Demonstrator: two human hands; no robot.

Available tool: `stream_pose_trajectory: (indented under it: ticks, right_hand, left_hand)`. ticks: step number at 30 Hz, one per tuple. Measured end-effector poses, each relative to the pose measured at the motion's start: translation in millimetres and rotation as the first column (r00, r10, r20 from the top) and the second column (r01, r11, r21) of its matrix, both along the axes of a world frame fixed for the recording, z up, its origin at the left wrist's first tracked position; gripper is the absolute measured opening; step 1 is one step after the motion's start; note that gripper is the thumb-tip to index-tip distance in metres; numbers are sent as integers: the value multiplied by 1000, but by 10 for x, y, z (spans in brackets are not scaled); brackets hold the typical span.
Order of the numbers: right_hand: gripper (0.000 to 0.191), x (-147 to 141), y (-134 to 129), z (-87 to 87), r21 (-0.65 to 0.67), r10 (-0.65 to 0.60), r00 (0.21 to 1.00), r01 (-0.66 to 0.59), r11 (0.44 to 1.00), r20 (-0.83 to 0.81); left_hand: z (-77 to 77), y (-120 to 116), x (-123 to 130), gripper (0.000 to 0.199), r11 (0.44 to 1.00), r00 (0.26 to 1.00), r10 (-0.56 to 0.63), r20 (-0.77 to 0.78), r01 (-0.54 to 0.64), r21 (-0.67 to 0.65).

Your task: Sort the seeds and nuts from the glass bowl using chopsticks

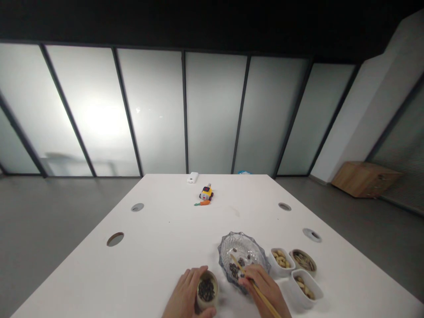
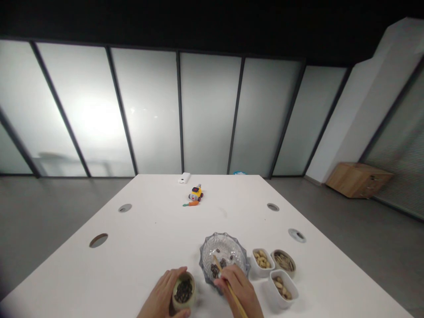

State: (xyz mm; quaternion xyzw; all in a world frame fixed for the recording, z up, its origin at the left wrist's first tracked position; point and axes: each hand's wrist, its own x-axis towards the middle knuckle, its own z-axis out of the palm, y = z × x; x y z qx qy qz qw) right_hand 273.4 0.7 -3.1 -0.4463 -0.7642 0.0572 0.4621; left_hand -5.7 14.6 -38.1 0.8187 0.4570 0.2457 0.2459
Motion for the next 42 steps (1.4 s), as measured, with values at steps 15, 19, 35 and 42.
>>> stream_pose_trajectory:
  ticks: [15, 19, 35, 42]
  right_hand:
    - [28, 145, 134, -161, -41, -114, 993, 114, 993, 15]
    - [25, 130, 94, -91, -68, -105, 994, 105, 992, -8]
    - [24, 113, 23, -11, -31, -112, 994, 112, 993, -14]
    - [24, 92, 16, -13, -70, -108, 994, 106, 992, -25]
  left_hand:
    - [-43, -21, -25, 82, 1000, 1000, 13, -8, -13, 1]
    - [115, -70, 15, 81, 998, 999, 41, -17, -42, -44]
    - [365, -158, 60, 72, 996, 999, 50, 16, -49, -80]
    - [342, -157, 49, 71, 998, 998, 49, 24, -48, -35]
